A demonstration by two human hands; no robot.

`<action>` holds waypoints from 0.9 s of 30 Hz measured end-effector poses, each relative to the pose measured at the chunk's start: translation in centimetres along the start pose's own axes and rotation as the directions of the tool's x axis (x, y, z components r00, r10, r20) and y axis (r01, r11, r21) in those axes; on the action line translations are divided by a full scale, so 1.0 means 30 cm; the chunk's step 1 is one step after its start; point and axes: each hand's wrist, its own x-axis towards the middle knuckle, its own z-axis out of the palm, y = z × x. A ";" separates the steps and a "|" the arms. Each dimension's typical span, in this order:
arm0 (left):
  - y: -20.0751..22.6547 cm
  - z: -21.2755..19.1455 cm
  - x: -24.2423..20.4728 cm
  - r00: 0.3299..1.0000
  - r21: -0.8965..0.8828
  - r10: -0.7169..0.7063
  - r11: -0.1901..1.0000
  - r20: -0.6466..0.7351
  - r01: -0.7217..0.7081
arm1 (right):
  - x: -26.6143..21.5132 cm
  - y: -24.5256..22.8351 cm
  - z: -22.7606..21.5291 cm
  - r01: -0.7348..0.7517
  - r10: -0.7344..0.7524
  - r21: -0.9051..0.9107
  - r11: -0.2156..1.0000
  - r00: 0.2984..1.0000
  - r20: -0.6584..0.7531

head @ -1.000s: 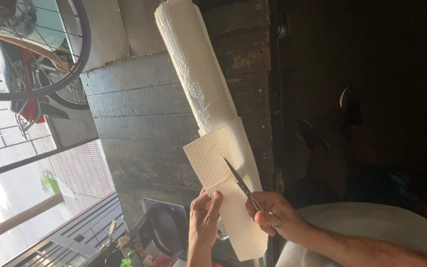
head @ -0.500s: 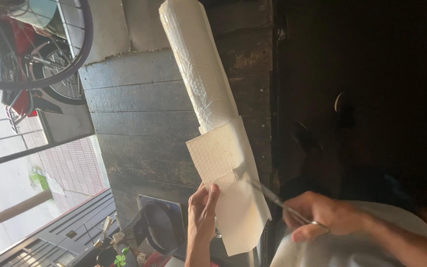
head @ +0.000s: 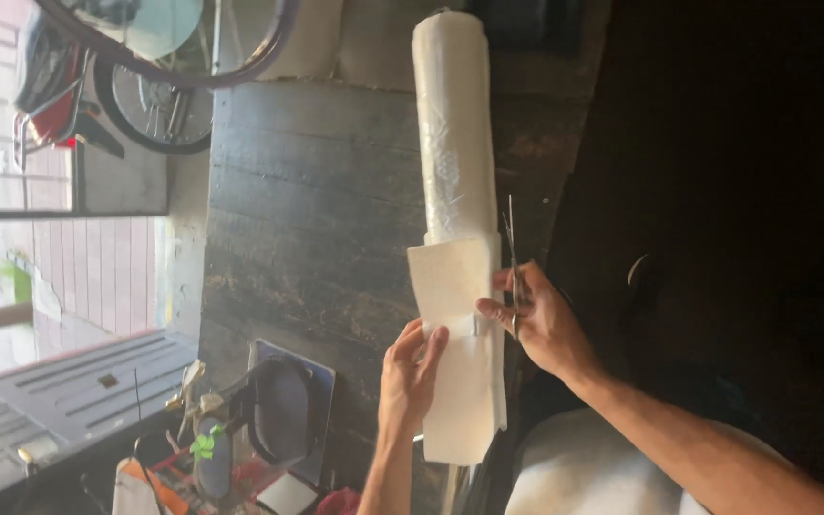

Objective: Wrapping a motorcycle exhaust pipe with protective white paper and cutting it with scissors.

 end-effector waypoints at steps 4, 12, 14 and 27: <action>0.003 0.022 -0.008 0.995 0.111 0.039 0.993 -0.096 -0.028 | 0.055 0.128 -0.002 0.001 0.001 0.048 0.999 0.999 -0.049; -0.021 0.035 0.013 0.982 0.122 0.075 0.991 -0.171 -0.055 | 0.073 0.199 0.026 0.073 -0.072 0.132 0.989 0.997 -0.019; -0.022 0.036 0.019 0.984 0.136 0.057 0.990 -0.171 -0.033 | 0.063 0.167 0.040 0.089 -0.084 0.191 0.978 0.996 -0.034; -0.076 -0.003 0.024 0.994 0.068 0.104 0.992 -0.018 -0.103 | -0.158 0.255 -0.217 -0.004 0.043 -0.170 0.985 0.973 0.227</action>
